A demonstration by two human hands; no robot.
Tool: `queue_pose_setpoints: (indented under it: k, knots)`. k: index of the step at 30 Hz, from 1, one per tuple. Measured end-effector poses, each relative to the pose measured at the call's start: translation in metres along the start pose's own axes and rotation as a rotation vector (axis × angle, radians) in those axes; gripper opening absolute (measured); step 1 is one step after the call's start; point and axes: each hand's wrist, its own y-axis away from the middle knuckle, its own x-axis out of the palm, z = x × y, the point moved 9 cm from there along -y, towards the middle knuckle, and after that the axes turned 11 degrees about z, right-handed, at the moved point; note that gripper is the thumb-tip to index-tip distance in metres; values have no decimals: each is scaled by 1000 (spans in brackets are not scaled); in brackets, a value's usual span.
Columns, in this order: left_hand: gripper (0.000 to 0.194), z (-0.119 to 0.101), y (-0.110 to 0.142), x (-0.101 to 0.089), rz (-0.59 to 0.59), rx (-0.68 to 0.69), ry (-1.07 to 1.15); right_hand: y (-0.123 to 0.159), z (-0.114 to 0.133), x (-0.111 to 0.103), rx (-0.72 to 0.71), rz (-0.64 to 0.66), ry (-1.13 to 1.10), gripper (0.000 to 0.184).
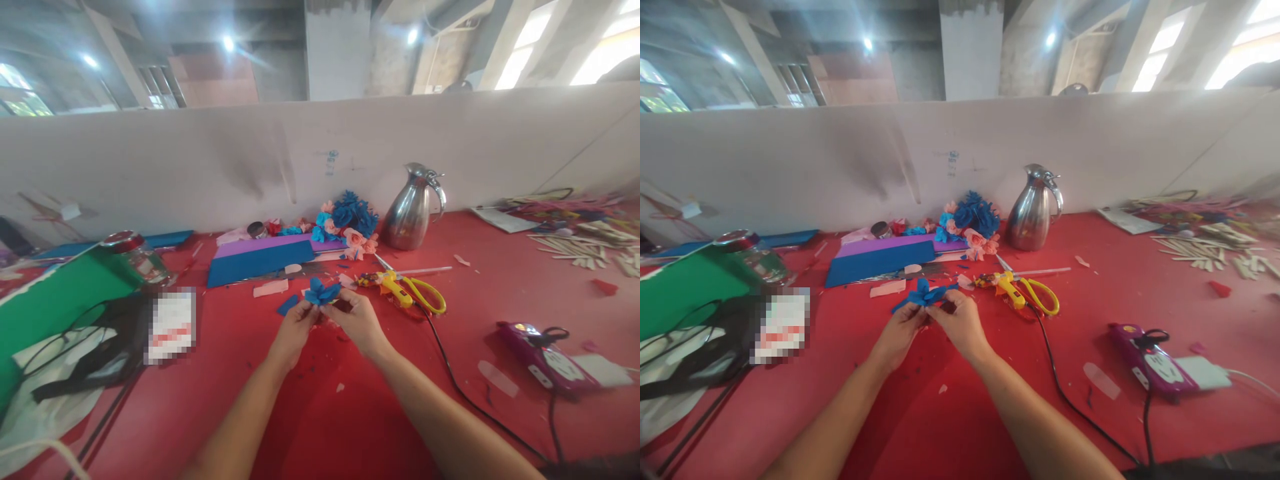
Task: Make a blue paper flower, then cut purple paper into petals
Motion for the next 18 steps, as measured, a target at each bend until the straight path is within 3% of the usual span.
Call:
queue_pose_setpoints:
  k: [10,18]
  knots:
    - [35,-2,0,7,59,18,-45,2,11,0,-79,-35,187,9]
    - [32,-10,1,6,73,83,-89,1,18,6,-161,28,134,8]
